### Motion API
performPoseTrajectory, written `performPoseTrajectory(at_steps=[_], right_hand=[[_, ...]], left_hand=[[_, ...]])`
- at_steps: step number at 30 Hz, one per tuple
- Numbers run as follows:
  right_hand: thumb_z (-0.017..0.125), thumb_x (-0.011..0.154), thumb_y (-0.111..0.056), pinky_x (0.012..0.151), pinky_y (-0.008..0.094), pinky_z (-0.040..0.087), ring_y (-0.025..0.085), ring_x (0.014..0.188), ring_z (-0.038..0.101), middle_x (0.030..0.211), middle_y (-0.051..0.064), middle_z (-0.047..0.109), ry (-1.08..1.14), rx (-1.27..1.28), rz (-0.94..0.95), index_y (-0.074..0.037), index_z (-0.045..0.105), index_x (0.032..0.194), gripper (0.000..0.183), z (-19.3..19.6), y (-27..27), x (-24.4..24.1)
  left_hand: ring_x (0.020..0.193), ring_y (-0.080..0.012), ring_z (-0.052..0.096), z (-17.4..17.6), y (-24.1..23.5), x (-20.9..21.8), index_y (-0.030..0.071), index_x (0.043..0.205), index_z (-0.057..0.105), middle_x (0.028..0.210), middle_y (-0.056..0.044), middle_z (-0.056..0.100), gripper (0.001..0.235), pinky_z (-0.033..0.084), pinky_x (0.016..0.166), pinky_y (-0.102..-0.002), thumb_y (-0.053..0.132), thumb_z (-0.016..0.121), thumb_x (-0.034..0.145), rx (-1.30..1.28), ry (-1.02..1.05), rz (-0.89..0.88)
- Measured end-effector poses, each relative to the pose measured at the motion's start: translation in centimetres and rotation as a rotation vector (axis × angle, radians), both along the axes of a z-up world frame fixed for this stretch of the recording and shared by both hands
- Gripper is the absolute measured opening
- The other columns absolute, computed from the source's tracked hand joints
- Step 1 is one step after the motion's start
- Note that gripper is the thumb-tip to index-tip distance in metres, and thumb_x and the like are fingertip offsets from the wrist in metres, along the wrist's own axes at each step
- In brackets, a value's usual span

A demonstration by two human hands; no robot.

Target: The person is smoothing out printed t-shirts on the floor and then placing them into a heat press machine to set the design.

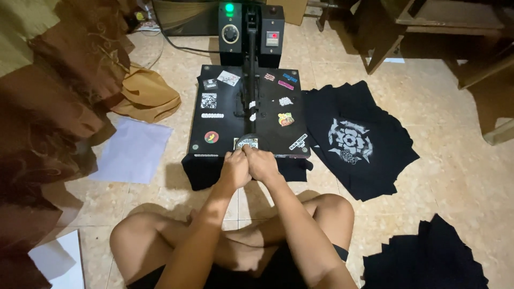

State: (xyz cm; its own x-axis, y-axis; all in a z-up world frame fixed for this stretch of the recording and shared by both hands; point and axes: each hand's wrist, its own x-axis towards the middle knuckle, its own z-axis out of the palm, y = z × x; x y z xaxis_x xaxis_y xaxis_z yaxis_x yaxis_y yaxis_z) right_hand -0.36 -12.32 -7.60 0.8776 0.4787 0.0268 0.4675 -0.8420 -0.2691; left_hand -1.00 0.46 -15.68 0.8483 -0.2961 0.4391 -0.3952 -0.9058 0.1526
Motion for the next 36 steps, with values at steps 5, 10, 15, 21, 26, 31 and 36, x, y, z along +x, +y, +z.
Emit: performPoseTrajectory(at_steps=[5,10,15,21,26,31,36], right_hand=[[0.043,0.1,-0.026,0.082,0.045,0.06,0.029,0.096,0.076,0.099,0.009,0.075,0.034,-0.02,-0.007,-0.015,0.057,0.118,0.025,-1.1,0.0,0.6],[0.044,0.099,-0.028,0.083,0.047,0.06,0.031,0.096,0.076,0.1,0.011,0.074,0.047,-0.038,0.008,-0.014,0.056,0.116,0.025,-0.6,0.3,0.4],[0.041,0.101,-0.031,0.085,0.048,0.058,0.033,0.099,0.075,0.102,0.012,0.074,0.093,-0.021,-0.009,-0.014,0.055,0.119,0.029,-0.9,0.2,0.5],[0.038,0.104,-0.038,0.087,0.049,0.058,0.034,0.101,0.074,0.104,0.013,0.074,0.152,-0.017,-0.034,-0.016,0.053,0.12,0.031,-0.5,0.3,0.4],[0.039,0.103,-0.034,0.086,0.049,0.058,0.034,0.099,0.075,0.101,0.013,0.074,0.139,-0.007,-0.027,-0.016,0.054,0.121,0.03,-0.7,0.4,0.6],[0.04,0.1,-0.028,0.085,0.047,0.058,0.033,0.098,0.075,0.1,0.012,0.073,0.111,-0.033,-0.035,-0.013,0.055,0.122,0.031,-0.4,0.2,0.6],[0.039,0.102,-0.028,0.085,0.047,0.058,0.032,0.099,0.075,0.102,0.012,0.074,0.092,0.003,-0.013,-0.015,0.055,0.119,0.027,0.0,0.2,0.2]], left_hand=[[0.094,-0.0239,0.06,0.3,-0.2,0.0,0.01,0.08,0.071,0.08,-0.006,0.066,0.027,0.045,0.082,-0.042,0.018,0.065,0.055,0.002,-0.012,0.005],[0.099,-0.022,0.059,-1.6,-0.2,0.5,0.012,0.087,0.072,0.087,-0.004,0.067,0.032,0.043,0.085,-0.043,0.023,0.068,0.057,0.082,0.064,0.058],[0.102,-0.0269,0.059,-1.1,-0.1,0.6,0.006,0.091,0.072,0.09,-0.009,0.067,0.034,0.042,0.085,-0.044,0.02,0.069,0.06,0.01,0.2,-0.001],[0.106,-0.0294,0.058,0.3,0.0,0.1,0.003,0.09,0.073,0.092,-0.012,0.07,0.032,0.042,0.088,-0.049,0.018,0.07,0.061,0.003,0.244,-0.031],[0.108,-0.0289,0.058,0.4,0.0,0.1,0.002,0.093,0.074,0.095,-0.012,0.07,0.036,0.042,0.09,-0.048,0.018,0.071,0.061,0.012,0.306,-0.015],[0.104,-0.0272,0.059,0.0,-0.2,0.2,0.006,0.091,0.074,0.092,-0.01,0.069,0.032,0.044,0.086,-0.048,0.02,0.072,0.063,0.027,0.216,-0.029],[0.1,-0.0248,0.058,-0.7,-0.1,0.1,0.008,0.089,0.071,0.088,-0.007,0.067,0.03,0.043,0.084,-0.045,0.02,0.07,0.062,0.049,0.129,0.009]])
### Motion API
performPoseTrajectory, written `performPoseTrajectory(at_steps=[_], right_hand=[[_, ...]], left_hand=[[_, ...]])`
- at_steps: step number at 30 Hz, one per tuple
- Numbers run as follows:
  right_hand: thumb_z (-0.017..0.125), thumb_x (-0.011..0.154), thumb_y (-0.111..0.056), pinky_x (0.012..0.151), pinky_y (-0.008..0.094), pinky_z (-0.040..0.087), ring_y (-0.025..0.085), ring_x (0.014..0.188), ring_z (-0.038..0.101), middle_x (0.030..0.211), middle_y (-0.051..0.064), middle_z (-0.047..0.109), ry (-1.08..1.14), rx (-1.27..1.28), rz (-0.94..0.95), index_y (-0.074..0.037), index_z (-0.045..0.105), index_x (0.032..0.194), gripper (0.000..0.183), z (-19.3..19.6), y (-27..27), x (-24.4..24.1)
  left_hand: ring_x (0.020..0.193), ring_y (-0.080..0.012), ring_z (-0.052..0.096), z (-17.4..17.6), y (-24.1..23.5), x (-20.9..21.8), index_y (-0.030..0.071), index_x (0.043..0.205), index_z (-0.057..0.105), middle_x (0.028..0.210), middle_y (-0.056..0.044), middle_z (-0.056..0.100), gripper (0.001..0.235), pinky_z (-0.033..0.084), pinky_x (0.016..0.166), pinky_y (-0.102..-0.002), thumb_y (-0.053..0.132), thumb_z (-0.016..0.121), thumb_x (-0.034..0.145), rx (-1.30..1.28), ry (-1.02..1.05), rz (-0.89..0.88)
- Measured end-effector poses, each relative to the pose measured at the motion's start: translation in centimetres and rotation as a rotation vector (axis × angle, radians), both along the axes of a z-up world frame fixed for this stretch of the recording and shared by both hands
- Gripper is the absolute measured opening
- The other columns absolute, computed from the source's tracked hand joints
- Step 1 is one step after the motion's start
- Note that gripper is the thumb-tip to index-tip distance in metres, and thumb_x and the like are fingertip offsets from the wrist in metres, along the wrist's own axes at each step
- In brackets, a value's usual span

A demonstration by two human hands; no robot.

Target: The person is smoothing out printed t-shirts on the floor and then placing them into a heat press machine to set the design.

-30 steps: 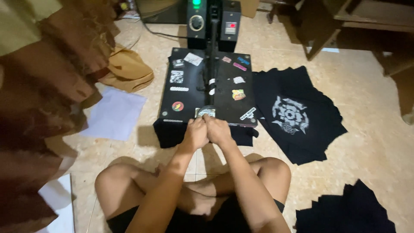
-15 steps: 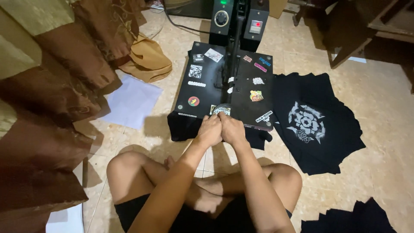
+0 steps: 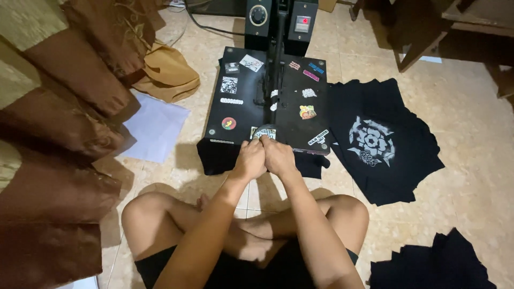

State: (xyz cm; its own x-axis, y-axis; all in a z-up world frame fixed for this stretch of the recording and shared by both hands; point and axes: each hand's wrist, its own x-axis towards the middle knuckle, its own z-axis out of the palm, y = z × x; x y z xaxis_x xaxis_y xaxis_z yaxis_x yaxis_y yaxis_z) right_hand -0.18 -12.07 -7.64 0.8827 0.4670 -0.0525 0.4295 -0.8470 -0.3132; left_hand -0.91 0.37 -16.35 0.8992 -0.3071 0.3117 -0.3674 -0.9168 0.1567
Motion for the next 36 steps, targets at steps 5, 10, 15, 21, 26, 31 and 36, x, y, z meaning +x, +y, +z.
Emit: performPoseTrajectory(at_steps=[5,10,15,21,26,31,36], right_hand=[[0.037,0.103,-0.031,0.086,0.048,0.058,0.033,0.099,0.075,0.102,0.012,0.073,0.015,-0.018,0.001,-0.015,0.054,0.118,0.027,-0.2,-0.1,0.3],[0.036,0.104,-0.032,0.087,0.049,0.057,0.034,0.101,0.075,0.104,0.013,0.074,0.043,-0.021,0.005,-0.016,0.053,0.121,0.029,-0.2,0.1,0.1],[0.036,0.104,-0.036,0.085,0.046,0.058,0.032,0.098,0.075,0.101,0.009,0.073,0.023,-0.027,-0.018,-0.02,0.053,0.121,0.029,-1.6,0.0,0.7],[0.046,0.097,-0.018,0.091,0.051,0.057,0.04,0.112,0.069,0.117,0.017,0.068,0.021,0.079,0.021,-0.015,0.05,0.135,0.038,1.5,-0.5,-0.9],[0.067,0.078,0.001,0.106,0.056,0.05,0.049,0.13,0.052,0.139,0.024,0.048,-0.024,0.467,-0.088,-0.008,0.053,0.138,0.062,1.3,-5.0,-2.4],[0.063,0.091,-0.007,0.085,0.047,0.057,0.039,0.097,0.069,0.1,0.016,0.066,-0.289,0.76,-0.399,-0.01,0.071,0.111,0.022,-4.6,-13.7,-0.9],[0.064,0.087,-0.024,0.065,0.032,0.054,0.013,0.062,0.068,0.068,0.001,0.069,-0.195,1.085,-1.257,-0.018,0.074,0.085,0.012,-11.4,-20.6,3.2]], left_hand=[[0.1,-0.0255,0.058,-0.4,0.0,0.2,0.008,0.087,0.071,0.087,-0.008,0.067,0.028,0.045,0.085,-0.045,0.019,0.069,0.061,-0.033,-0.014,-0.016],[0.102,-0.0264,0.06,-0.4,0.1,0.4,0.007,0.09,0.072,0.09,-0.008,0.07,0.031,0.045,0.085,-0.046,0.019,0.069,0.062,-0.033,0.056,0.013],[0.103,-0.0269,0.059,-0.4,0.0,0.3,0.006,0.089,0.072,0.09,-0.009,0.069,0.032,0.044,0.085,-0.046,0.02,0.068,0.06,-0.036,0.06,-0.014],[0.106,-0.0273,0.059,2.1,-0.1,-0.4,0.009,0.093,0.073,0.094,-0.008,0.07,0.036,0.045,0.085,-0.047,0.024,0.074,0.06,-0.033,0.106,-0.026],[0.091,-0.025,0.063,3.5,0.2,-0.6,0.017,0.092,0.069,0.087,-0.003,0.069,0.028,0.047,0.078,-0.043,0.029,0.076,0.068,-0.039,0.029,-0.052],[0.094,-0.0297,0.068,4.4,-0.7,-1.1,0.018,0.096,0.071,0.09,-0.003,0.074,0.028,0.048,0.08,-0.047,0.038,0.076,0.077,-0.005,0.224,0.012],[0.1,-0.026,0.067,4.7,-0.8,-0.4,0.021,0.106,0.07,0.096,-0.002,0.074,0.037,0.048,0.087,-0.046,0.048,0.075,0.081,0.094,0.239,0.091]])
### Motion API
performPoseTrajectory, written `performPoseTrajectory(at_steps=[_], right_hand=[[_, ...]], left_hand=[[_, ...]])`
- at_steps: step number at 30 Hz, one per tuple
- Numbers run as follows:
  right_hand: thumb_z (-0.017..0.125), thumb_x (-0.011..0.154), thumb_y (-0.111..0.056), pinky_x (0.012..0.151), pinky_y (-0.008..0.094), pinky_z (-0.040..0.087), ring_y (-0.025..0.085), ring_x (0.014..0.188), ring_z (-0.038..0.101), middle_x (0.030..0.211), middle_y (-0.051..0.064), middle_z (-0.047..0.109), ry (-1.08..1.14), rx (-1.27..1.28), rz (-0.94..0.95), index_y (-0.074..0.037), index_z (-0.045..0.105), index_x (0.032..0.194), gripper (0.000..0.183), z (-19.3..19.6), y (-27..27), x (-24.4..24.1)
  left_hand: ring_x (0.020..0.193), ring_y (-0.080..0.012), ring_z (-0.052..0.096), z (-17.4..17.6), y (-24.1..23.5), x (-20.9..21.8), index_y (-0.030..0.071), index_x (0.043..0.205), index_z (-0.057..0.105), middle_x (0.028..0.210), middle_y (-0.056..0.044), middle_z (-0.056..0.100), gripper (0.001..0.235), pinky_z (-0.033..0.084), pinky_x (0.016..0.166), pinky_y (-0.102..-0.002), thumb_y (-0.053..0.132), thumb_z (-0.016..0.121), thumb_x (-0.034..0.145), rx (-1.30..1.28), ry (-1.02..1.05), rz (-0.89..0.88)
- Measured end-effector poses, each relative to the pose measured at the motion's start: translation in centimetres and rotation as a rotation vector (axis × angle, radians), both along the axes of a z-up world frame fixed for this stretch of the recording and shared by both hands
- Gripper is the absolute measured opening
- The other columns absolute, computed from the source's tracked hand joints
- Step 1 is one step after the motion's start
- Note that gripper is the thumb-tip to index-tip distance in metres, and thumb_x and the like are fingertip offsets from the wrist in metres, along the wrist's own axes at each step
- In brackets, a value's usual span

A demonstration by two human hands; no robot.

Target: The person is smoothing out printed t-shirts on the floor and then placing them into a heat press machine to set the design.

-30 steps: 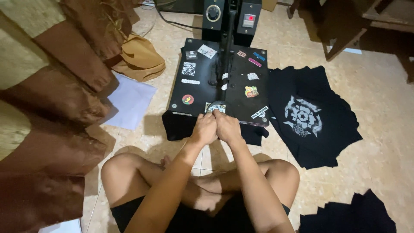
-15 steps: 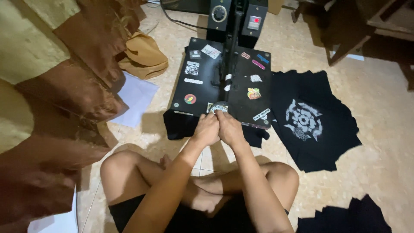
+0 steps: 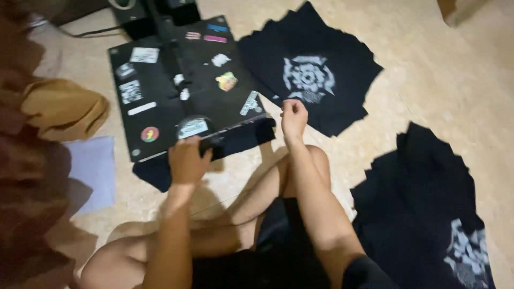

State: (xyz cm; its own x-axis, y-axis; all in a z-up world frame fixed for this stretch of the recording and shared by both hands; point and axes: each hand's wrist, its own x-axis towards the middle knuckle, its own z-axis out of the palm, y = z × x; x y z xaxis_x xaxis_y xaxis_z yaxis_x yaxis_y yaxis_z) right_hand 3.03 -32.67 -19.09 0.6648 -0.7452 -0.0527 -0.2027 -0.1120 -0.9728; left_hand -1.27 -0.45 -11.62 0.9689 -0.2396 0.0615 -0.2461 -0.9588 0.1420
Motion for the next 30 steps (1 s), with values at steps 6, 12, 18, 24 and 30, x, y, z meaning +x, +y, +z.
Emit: performPoseTrajectory(at_steps=[6,12,18,24,30], right_hand=[[0.058,0.097,-0.02,0.076,0.041,0.061,0.029,0.087,0.075,0.082,0.009,0.074,0.724,-0.506,0.294,-0.011,0.072,0.088,0.019,-18.6,4.3,-1.2],[0.061,0.093,-0.025,0.081,0.046,0.059,0.027,0.092,0.073,0.088,0.005,0.073,0.214,1.082,-0.018,-0.013,0.068,0.11,0.022,-18.8,14.9,-1.3],[0.065,0.09,-0.014,0.105,0.046,0.048,0.029,0.118,0.065,0.12,0.02,0.065,-0.001,0.639,-0.187,-0.005,0.056,0.14,0.051,-14.6,13.4,-0.5],[0.078,0.077,-0.044,0.09,0.036,0.053,0.023,0.105,0.068,0.101,0.003,0.075,0.244,0.481,-0.106,-0.027,0.08,0.095,0.025,-17.6,12.2,1.2],[0.077,0.079,-0.039,0.069,0.027,0.044,0.015,0.082,0.059,0.083,0.001,0.068,0.088,0.682,-0.164,-0.016,0.081,0.09,0.026,-15.9,11.1,0.8]], left_hand=[[0.103,-0.0255,0.066,0.7,-0.3,-0.6,0.016,0.112,0.07,0.098,-0.004,0.072,0.038,0.046,0.094,-0.043,0.043,0.071,0.086,-0.02,-0.011,-0.005],[0.107,-0.0255,0.064,0.9,-0.4,-0.7,0.016,0.113,0.07,0.102,-0.004,0.073,0.04,0.044,0.097,-0.042,0.045,0.07,0.085,-0.029,0.048,0.029],[0.105,-0.0227,0.063,0.9,-0.3,-0.4,0.017,0.115,0.068,0.104,-0.002,0.072,0.038,0.045,0.094,-0.041,0.044,0.067,0.088,-0.029,0.071,0.008],[0.111,-0.0239,0.062,0.1,-0.2,-0.6,0.02,0.114,0.067,0.106,-0.001,0.072,0.041,0.044,0.098,-0.044,0.047,0.069,0.084,0.004,0.073,0.05],[0.105,-0.0268,0.063,1.5,-0.7,-1.0,0.017,0.11,0.067,0.097,-0.003,0.071,0.034,0.046,0.094,-0.046,0.04,0.071,0.085,-0.031,0.046,0.02]])
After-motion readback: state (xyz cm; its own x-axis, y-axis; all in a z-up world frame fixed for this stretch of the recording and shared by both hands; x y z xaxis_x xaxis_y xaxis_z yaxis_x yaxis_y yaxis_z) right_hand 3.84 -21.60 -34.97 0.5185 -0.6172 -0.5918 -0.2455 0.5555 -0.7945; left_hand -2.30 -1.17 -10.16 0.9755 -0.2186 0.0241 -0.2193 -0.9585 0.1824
